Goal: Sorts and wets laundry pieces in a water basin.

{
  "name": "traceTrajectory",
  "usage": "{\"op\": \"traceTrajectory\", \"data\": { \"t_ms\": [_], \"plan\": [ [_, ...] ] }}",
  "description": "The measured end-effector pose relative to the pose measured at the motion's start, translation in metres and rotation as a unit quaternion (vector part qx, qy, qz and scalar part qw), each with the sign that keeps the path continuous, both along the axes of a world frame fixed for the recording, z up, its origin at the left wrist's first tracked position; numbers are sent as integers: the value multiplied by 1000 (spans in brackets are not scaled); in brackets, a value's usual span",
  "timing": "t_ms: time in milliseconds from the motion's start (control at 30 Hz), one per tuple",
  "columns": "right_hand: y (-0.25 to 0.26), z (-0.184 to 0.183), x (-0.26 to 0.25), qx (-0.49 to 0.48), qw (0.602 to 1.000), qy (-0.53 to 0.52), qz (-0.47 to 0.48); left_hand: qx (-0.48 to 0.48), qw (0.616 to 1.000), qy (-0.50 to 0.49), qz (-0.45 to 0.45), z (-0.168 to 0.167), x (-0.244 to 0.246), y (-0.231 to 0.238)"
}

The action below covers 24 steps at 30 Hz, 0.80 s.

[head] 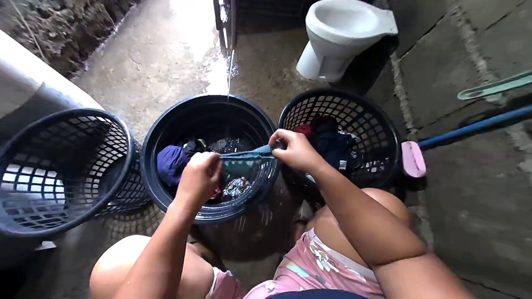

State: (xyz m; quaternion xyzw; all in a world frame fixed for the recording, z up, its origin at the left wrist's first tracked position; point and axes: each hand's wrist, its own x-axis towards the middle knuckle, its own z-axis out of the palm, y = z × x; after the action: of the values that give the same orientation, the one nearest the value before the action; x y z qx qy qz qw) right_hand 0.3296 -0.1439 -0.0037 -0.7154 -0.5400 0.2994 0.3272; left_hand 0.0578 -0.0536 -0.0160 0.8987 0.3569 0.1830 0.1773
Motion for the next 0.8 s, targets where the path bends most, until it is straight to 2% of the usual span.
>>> {"op": "traceTrajectory", "data": {
  "t_ms": [100,200,233,300,367,500,667,800],
  "plan": [
    [-5,-2,-20,-21,984,178,23,-20,999,-19,-26,9,-1,0],
    [-11,-4,-47,-61,950,293,86,-174,976,71,-113,6,4,-6],
    [-12,-6,-53,-78,944,293,128,-211,961,96,-148,3,8,-10],
    [-13,-1,-55,-104,943,230,219,-252,940,137,-183,1,17,-16],
    [-14,12,-41,-107,952,145,248,-234,944,164,-167,1,21,-17],
    [-22,25,20,-10,989,91,115,-141,981,108,-75,-6,23,-7],
    [-33,33,77,7,991,127,-46,-108,994,-3,8,0,37,-3],
    [-35,33,88,-3,989,125,-80,-184,980,-59,49,-9,52,17]
  ]
}}
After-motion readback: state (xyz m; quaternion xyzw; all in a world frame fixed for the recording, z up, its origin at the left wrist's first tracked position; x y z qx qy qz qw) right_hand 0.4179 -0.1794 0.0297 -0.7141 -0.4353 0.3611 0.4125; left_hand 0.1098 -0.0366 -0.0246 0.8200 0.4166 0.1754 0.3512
